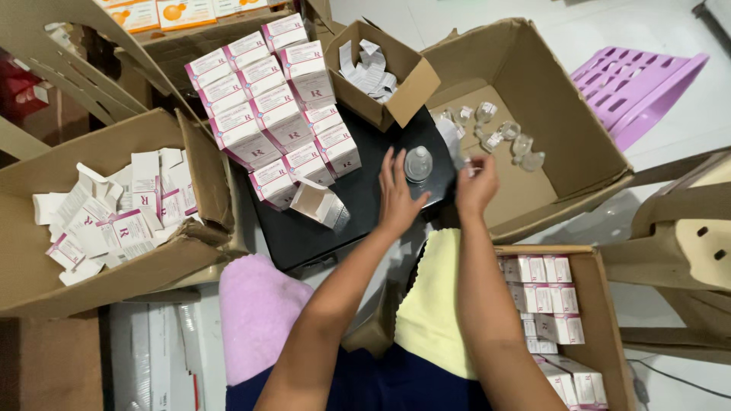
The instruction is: The person sits on the floor and repeatedly picks up small clear bottles and white paper inserts, places them into small white boxes with pink branding, closes the boxes, and stacks them on a black tray. The person handles items one at a time and maintains a growing stack of completed boxes.
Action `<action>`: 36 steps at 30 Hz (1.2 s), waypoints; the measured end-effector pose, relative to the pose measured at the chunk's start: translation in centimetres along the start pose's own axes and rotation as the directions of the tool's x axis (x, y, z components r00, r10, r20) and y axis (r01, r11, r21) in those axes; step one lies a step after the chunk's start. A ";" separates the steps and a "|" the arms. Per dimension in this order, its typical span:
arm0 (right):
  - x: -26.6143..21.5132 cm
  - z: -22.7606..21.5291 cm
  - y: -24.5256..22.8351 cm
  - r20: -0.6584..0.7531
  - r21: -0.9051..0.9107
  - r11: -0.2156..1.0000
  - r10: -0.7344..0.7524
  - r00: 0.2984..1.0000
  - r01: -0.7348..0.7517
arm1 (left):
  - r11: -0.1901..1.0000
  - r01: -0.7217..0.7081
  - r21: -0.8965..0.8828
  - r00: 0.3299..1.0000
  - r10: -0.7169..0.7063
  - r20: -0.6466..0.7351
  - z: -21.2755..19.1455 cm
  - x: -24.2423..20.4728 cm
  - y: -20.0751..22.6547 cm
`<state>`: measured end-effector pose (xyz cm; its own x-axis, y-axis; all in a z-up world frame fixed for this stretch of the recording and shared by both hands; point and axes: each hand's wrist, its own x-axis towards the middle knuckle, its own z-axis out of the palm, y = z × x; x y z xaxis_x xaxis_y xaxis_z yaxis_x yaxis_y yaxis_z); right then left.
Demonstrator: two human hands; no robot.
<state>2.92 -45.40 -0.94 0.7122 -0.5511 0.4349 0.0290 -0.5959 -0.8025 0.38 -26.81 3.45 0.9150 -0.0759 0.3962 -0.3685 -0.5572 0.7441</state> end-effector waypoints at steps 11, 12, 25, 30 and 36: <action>-1.0 0.1 -2.2 0.499 0.144 0.985 -0.155 0.853 0.096 | 0.969 -0.017 0.246 0.978 -0.035 0.205 -0.7 2.5 0.3; -1.0 0.0 -2.3 0.524 0.127 0.989 -0.133 0.841 0.077 | 0.947 0.002 0.320 0.984 -0.059 0.167 -1.0 2.2 1.1; -1.5 -0.6 -4.3 0.705 0.241 0.968 -0.224 0.673 0.070 | 0.869 -0.285 0.406 0.873 0.061 0.483 -4.9 2.0 -1.6; -2.3 -0.6 -4.8 0.686 0.131 0.990 -0.128 0.717 0.051 | 0.926 -0.223 0.306 0.881 0.057 0.469 -4.3 1.5 -3.1; -3.3 -0.4 -5.3 0.663 0.158 0.984 -0.165 0.730 0.078 | 0.890 0.021 0.456 0.959 -0.147 0.243 -2.8 1.2 -2.8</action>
<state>0.14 -40.63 2.05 0.9804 0.0828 0.1789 0.1952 -0.5372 -0.8206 2.04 -23.07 3.35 0.9715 -0.1916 0.1396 -0.2335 -0.8745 0.4252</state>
